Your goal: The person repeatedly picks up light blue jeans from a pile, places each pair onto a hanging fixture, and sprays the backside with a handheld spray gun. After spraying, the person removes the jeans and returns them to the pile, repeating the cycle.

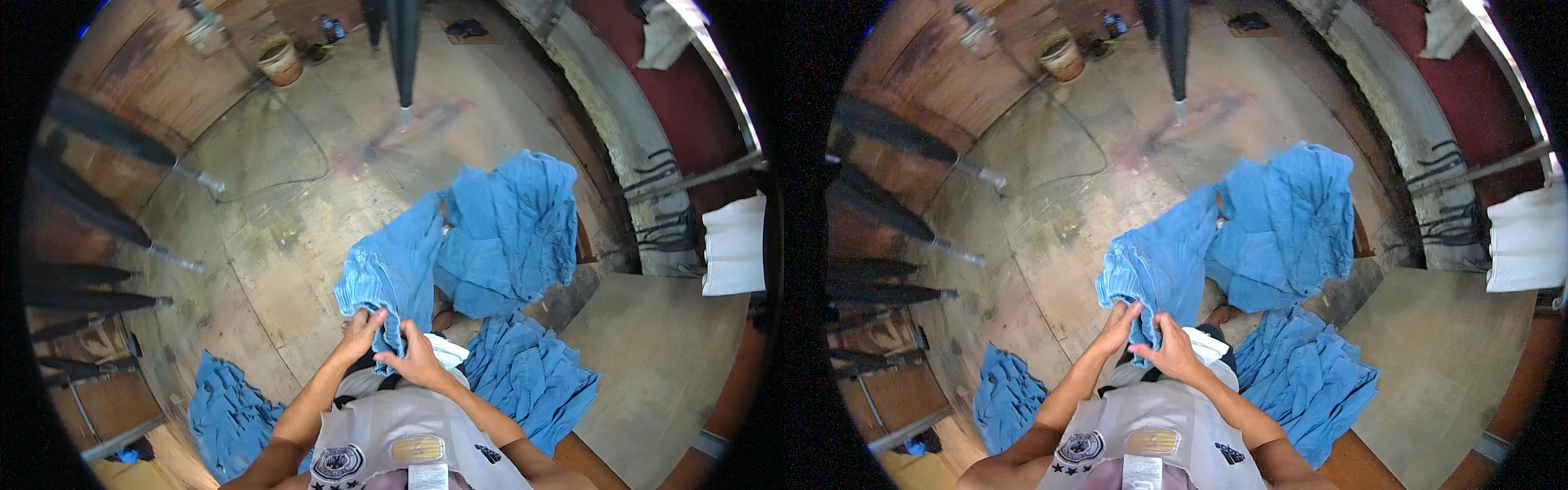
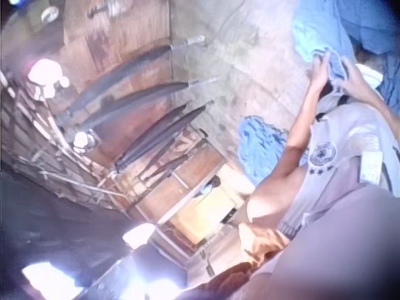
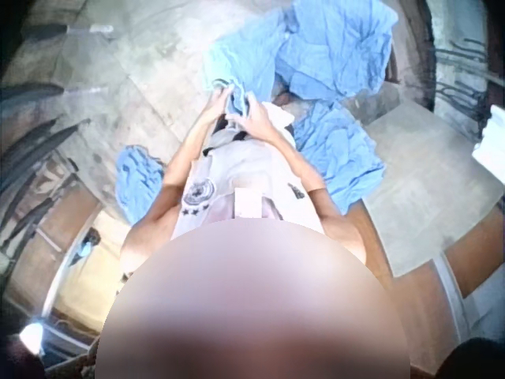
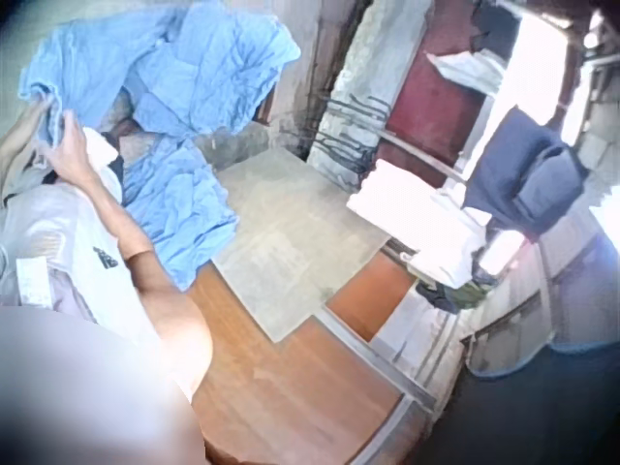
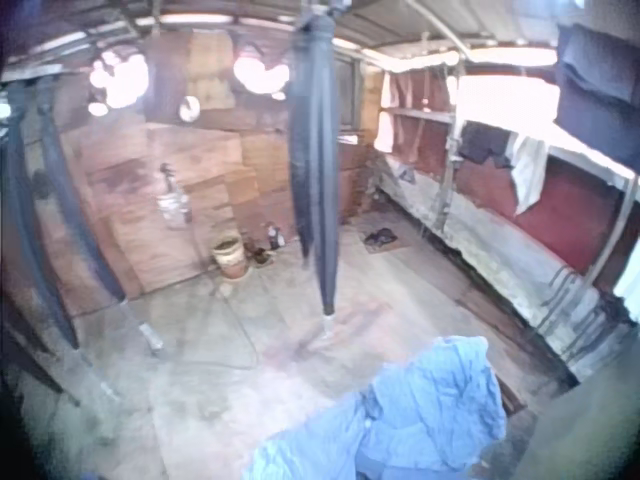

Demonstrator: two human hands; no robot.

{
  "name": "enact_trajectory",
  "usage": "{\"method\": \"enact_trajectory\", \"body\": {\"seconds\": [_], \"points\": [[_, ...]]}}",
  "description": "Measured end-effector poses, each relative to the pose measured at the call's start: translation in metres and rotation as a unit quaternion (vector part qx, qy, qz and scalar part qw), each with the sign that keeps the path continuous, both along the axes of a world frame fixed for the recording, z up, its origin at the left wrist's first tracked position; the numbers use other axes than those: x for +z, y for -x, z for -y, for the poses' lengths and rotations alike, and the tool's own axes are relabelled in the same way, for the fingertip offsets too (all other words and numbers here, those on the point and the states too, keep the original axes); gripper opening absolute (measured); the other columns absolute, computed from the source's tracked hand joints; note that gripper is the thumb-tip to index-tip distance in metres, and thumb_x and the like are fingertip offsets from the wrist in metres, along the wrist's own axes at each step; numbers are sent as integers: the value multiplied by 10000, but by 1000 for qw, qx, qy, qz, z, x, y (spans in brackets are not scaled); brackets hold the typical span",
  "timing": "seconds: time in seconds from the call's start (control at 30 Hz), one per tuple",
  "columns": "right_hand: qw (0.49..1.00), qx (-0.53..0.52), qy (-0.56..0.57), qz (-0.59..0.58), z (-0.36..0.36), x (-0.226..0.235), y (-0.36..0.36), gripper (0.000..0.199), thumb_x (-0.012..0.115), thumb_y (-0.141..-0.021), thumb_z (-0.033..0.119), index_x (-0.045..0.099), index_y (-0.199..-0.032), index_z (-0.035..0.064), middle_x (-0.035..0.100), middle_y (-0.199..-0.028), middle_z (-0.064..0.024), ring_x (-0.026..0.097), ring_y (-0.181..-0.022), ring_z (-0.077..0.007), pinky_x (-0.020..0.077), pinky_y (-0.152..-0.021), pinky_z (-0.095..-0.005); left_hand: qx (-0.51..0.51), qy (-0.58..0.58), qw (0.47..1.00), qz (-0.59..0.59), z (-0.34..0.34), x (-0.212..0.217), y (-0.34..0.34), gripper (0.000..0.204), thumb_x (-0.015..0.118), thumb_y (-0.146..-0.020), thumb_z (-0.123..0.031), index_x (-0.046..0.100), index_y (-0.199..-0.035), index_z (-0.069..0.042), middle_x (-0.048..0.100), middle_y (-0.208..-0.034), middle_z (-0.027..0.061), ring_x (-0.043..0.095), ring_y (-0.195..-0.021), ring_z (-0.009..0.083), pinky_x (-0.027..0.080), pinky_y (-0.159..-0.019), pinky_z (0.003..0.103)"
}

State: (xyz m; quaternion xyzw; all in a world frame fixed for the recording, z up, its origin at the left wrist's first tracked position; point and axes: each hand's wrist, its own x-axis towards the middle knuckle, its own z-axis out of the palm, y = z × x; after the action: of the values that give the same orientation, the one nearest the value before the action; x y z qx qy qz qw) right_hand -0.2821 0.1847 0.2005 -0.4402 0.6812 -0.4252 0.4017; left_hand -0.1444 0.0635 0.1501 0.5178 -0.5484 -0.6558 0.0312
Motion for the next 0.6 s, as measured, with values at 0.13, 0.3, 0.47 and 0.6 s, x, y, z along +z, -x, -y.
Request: {"method": "enact_trajectory", "body": {"seconds": [0.13, 0.3, 0.47, 0.6], "points": [[983, -112, 101, 101, 44, -11, -54, 265, 709, -864, 97, 499, -1020, 56, 509, -965, -47, 513, -944, -171, 438, -889, -304, 303, -78, 945, -95, 31, -14, -97, 376, 586, -911, -204, 585, -1221, 8, 642, -1144, 112, 617, -1052, 235, 505, -888, 399], [965, -179, 50, 183, 132, -9, -46, 281, 638, -831, -73, 536, -1064, 44, 587, -864, -5, 539, -777, -80, 447, -711, -228, 300, -4, 949, -93, 102, 25, -201, 384, 558, -952, -327, 618, -1117, 14, 686, -1016, 139, 693, -879, 221, 578, -680, 384], [989, -77, 3, 127, 189, 21, -77, 248, 656, -869, 15, 560, -1097, 33, 614, -876, -18, 549, -755, -95, 444, -666, -250, 235, 84, 963, 101, 143, 60, -239, 565, 616, -875, -247, 473, -1331, 54, 678, -1080, 252, 684, -1058, 345, 563, -874, 454], [988, -33, -83, 130, 250, 22, -117, 239, 665, -880, 84, 579, -1098, 38, 624, -886, -27, 560, -754, -110, 441, -616, -272, 72, 298, 914, 267, 177, 31, -276, 649, 686, -790, -189, 512, -1410, -108, 620, -1230, 317, 615, -1179, 386, 487, -998, 419]]}}
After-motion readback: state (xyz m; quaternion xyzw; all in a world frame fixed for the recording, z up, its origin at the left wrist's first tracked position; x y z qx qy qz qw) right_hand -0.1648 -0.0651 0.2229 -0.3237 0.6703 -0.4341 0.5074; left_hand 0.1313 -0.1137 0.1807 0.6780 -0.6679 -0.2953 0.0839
